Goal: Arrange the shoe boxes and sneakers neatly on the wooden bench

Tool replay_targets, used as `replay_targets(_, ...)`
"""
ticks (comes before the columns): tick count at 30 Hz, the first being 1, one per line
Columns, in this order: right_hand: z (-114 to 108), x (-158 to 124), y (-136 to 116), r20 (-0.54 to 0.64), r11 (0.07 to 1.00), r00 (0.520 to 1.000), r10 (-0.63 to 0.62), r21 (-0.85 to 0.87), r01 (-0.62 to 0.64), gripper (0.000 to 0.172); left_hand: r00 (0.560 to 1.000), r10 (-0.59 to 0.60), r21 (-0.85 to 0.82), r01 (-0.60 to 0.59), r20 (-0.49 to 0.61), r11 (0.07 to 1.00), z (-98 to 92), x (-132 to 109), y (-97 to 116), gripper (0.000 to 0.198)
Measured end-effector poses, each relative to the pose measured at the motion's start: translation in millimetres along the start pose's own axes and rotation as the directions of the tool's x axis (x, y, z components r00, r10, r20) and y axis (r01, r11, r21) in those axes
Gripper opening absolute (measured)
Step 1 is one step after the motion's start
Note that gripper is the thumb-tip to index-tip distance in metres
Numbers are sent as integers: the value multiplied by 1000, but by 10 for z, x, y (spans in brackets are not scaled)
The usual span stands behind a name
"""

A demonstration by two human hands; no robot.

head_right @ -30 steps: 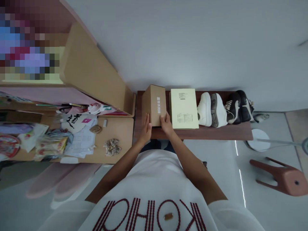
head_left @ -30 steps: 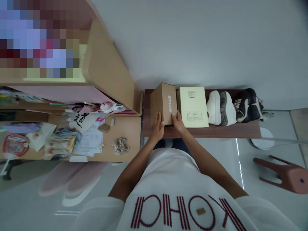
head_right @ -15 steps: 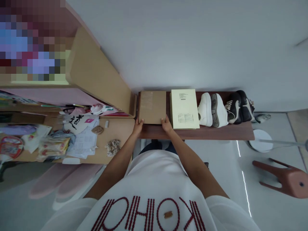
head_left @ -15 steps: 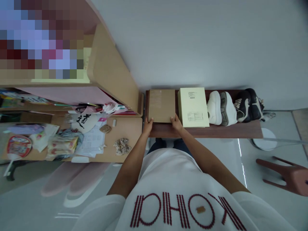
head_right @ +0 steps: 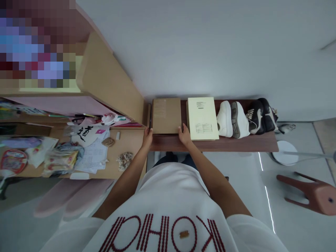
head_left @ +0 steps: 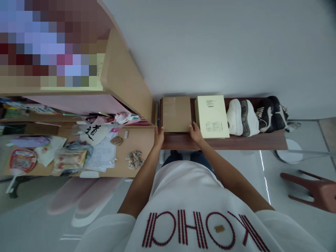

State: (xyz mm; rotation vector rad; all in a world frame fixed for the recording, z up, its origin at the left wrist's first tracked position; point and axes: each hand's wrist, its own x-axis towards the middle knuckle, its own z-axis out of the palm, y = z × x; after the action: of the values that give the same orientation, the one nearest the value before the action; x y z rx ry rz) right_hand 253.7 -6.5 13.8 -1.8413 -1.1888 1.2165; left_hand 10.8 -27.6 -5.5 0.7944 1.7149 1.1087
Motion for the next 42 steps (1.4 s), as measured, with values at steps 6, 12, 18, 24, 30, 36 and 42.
replay_targets(6, -17, 61, -71, -52, 995, 998, 17, 94, -13, 76, 992, -126, -62, 125, -10, 990, -93, -31, -46, 69)
replay_targets(12, -1, 159, -90, -61, 997, 998, 10, 71, -5, 67, 995, -93, -28, 93, 32, 995, -27, 74, 13, 67)
replay_targets(18, 24, 176, -80, -65, 998, 996, 57, 23, -56, 62, 995, -48, 13, 47, 89, 999, 51, 177, 125, 59)
replay_targets(24, 53, 177, -119, -66, 994, 992, 106, 1, -106, 60, 992, -12, 26, 9, 125, 1000, 92, 228, 211, 59)
replay_targets(30, 109, 240, -172, -34, 992, 992, 124, 21, -123, 62, 992, -76, 107, 65, 102, 992, 104, 311, 216, 60)
replay_targets(36, 153, 376, -142, -33, 987, 986, 161, -15, -162, 65, 988, -116, 107, 105, 103, 989, 110, 367, 206, 59)
replay_targets(42, 191, 427, -161, -34, 984, 984, 177, 17, -177, 68, 987, -141, 57, 137, 75, 989, 109, 463, 195, 62)
